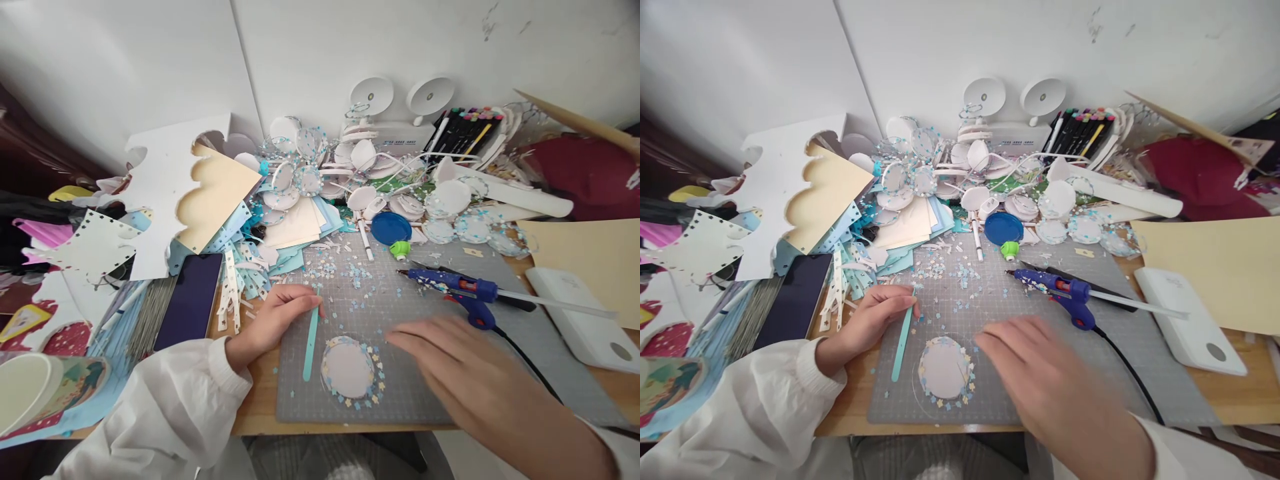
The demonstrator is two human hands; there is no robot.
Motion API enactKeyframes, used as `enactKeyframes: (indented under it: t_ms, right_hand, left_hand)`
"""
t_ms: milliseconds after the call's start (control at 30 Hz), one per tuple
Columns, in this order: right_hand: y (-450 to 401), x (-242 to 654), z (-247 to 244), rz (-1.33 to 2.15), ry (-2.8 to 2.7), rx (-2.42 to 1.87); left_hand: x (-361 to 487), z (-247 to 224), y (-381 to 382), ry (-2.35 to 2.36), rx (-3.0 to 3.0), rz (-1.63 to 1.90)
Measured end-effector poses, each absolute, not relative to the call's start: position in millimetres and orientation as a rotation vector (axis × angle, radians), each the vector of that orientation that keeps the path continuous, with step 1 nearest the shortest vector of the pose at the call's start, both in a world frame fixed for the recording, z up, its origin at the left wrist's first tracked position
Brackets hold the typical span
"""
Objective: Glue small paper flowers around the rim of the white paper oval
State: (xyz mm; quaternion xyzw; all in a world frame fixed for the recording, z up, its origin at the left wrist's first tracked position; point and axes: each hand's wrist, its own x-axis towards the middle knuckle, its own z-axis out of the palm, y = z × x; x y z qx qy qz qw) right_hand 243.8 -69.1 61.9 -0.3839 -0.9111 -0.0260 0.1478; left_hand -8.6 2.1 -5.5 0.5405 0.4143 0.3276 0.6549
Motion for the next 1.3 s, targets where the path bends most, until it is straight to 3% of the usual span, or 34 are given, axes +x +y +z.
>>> enactKeyframes:
  t_ms: [200, 633, 1100, 1300]
  right_hand:
    - [-33.2, 194.4, 58.0, -0.185, -2.605, -0.796]
    - [-9.5, 162.8, 32.8, -0.483, -2.448, -0.551]
    - [-5.9, 202.9, 4.4, 0.815, -1.55, -1.004]
    - [-9.4, 201.0, 4.3, 1.105, -1.415, -0.937]
  left_hand:
    - [-7.2, -8.4, 3.7, 0.913, 1.17, 0.817]
    - [-6.1, -8.4, 4.8, 0.852, 1.142, 0.869]
    - [-6.0, 5.4, 6.1, 0.883, 1.575, 0.599]
    - [-3.3, 4.1, 4.3, 0.702, 1.86, 0.462]
